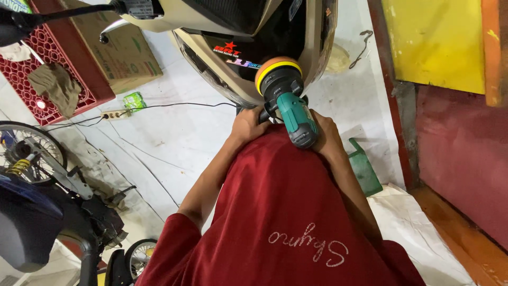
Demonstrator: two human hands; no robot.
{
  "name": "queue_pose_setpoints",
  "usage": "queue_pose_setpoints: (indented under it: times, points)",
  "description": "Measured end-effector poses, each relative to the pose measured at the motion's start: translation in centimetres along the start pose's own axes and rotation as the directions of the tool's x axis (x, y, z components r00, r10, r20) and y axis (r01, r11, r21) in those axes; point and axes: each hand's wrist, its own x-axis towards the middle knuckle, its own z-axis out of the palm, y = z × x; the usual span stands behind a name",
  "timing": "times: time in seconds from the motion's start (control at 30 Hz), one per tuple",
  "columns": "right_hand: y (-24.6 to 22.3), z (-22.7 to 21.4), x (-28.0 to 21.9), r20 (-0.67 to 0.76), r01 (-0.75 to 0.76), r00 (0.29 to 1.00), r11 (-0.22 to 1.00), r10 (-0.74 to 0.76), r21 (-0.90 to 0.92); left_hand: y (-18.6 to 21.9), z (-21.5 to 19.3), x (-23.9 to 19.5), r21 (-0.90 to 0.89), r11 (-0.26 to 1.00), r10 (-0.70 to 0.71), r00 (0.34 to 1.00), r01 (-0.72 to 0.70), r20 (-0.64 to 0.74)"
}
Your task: The person uses a green electric polisher with a yellow pad to polish the front fairing of a beige motorcycle. They move the tool across the surface in circular and sweeping motions, focusing on the area below the headlight.
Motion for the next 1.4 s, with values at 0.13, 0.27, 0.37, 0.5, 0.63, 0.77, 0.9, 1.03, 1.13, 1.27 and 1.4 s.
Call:
queue_pose_setpoints:
  times: [0.13, 0.27, 0.37, 0.5, 0.63, 0.77, 0.9, 1.03, 1.13, 1.27, 1.4]
  points:
    - [-1.0, -0.2, 0.1, -0.009, 0.024, 1.0, 1.0, -0.024, -0.016, -0.2, -0.3, 0.0, -0.038, 0.999, -0.005, 1.0, 0.005, 0.018]
    - [-2.0, -0.5, 0.2, 0.01, -0.052, 0.999, 0.995, 0.053, -0.086, -0.8, -0.2, 0.0, -0.023, 1.0, 0.016, 1.0, -0.017, -0.019]
    - [-2.4, -0.6, 0.2, 0.009, -0.044, 0.999, 0.995, 0.045, -0.088, 0.3, -1.3, 0.0, -0.049, 0.999, -0.009, 1.0, 0.008, -0.005]
    - [-2.7, -0.6, 0.5, 0.004, -0.026, 1.0, 0.991, 0.027, -0.128, -0.1, -1.4, 0.1, -0.085, 0.995, 0.044, 0.998, -0.047, -0.036]
    - [-2.8, -0.7, 0.5, -0.004, 0.017, 1.0, 0.993, -0.018, -0.113, -0.3, -1.7, 0.2, -0.08, 0.997, 0.011, 1.0, -0.011, 0.004]
    - [-4.5, -1.3, 0.4, 0.001, 0.012, 1.0, 0.996, -0.012, -0.092, 0.1, -2.4, 0.1, -0.121, 0.993, 0.011, 1.0, -0.013, -0.015]
    - [-5.1, -1.4, 0.7, 0.014, -0.029, 0.999, 0.989, 0.031, -0.148, -0.3, -2.3, 0.2, -0.095, 0.995, -0.017, 1.0, 0.015, -0.019]
    - [-6.6, -2.0, 1.0, 0.032, -0.034, 0.999, 0.983, 0.04, -0.178, -1.0, -2.3, 0.5, -0.111, 0.994, 0.004, 1.0, -0.006, -0.021]
    - [-7.7, -2.3, 1.1, 0.04, -0.006, 0.999, 0.981, 0.014, -0.193, -0.9, -2.8, 0.4, -0.175, 0.984, 0.017, 0.999, -0.021, -0.028]
    - [-8.5, -2.3, 1.7, 0.057, -0.021, 0.998, 0.952, 0.041, -0.304, -1.2, -3.0, 0.3, -0.187, 0.982, 0.002, 0.999, -0.01, -0.046]
    - [-8.8, -2.4, 1.9, 0.076, -0.02, 0.996, 0.925, 0.052, -0.379, -1.2, -3.1, 0.3, -0.242, 0.97, 0.006, 1.0, -0.008, -0.01]
